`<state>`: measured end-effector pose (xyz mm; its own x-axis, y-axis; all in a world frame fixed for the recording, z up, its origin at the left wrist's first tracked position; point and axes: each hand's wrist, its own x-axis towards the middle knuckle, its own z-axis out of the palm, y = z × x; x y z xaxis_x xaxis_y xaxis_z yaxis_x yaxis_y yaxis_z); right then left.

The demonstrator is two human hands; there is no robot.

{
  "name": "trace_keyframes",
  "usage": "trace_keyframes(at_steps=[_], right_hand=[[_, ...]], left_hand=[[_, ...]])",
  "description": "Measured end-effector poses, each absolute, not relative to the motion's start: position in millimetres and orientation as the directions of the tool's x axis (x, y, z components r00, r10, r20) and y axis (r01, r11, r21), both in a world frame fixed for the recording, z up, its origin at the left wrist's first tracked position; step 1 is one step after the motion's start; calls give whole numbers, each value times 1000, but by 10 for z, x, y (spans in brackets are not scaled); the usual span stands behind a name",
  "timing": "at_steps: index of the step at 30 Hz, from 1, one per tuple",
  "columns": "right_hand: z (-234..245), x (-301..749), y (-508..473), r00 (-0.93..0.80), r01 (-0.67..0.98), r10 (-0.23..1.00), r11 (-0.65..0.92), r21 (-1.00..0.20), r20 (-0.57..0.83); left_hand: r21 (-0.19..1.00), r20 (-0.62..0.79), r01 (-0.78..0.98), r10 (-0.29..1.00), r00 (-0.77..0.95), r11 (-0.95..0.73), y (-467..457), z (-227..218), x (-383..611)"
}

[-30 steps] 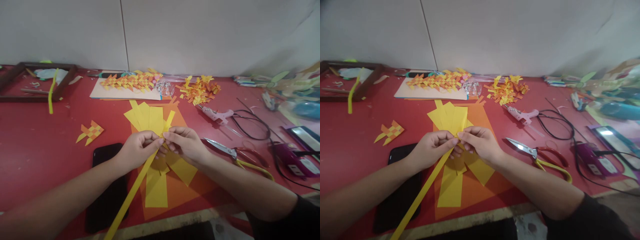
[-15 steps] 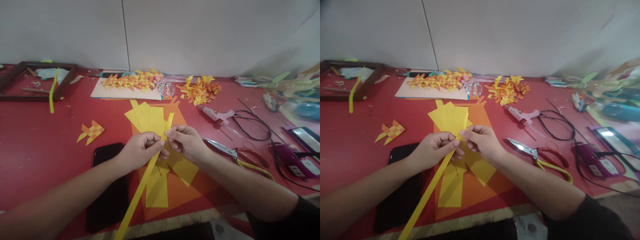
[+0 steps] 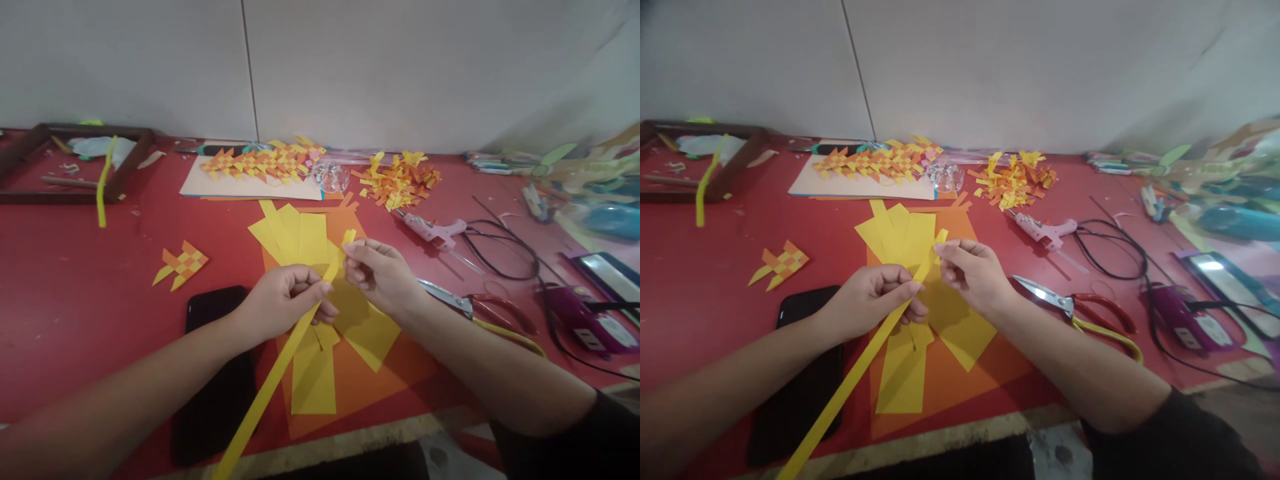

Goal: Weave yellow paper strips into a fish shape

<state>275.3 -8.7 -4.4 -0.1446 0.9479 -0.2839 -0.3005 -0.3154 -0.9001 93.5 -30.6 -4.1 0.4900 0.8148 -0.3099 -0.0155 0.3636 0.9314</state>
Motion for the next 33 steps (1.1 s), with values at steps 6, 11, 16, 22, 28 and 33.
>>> trace_keyframes(at_steps=[6, 11, 16, 22, 28, 33], right_hand=[[-32, 2665, -184, -184, -299, 940, -333, -894, -289], [-33, 2614, -251, -232, -239, 929, -343, -909, -289], [-35, 2646, -218, -214, -228, 929, -349, -909, -303], [-17, 2659, -178, -186, -244, 921, -381, -892, -343], [-43, 2666, -163, -194, -255, 914, -398, -881, -356], [-50, 2659, -157, -169, -338, 920, -392, -856, -354]], left_hand=[[958, -266, 35, 841, 471, 284, -306, -48, 929], [973, -203, 0, 862, 465, 229, -314, -34, 920], [973, -215, 34, 854, 474, 226, -324, -53, 918], [957, -269, 34, 837, 477, 288, -303, -29, 920], [941, -308, 24, 821, 480, 339, -290, -23, 915], [938, -308, 17, 810, 498, 346, -285, -56, 918]])
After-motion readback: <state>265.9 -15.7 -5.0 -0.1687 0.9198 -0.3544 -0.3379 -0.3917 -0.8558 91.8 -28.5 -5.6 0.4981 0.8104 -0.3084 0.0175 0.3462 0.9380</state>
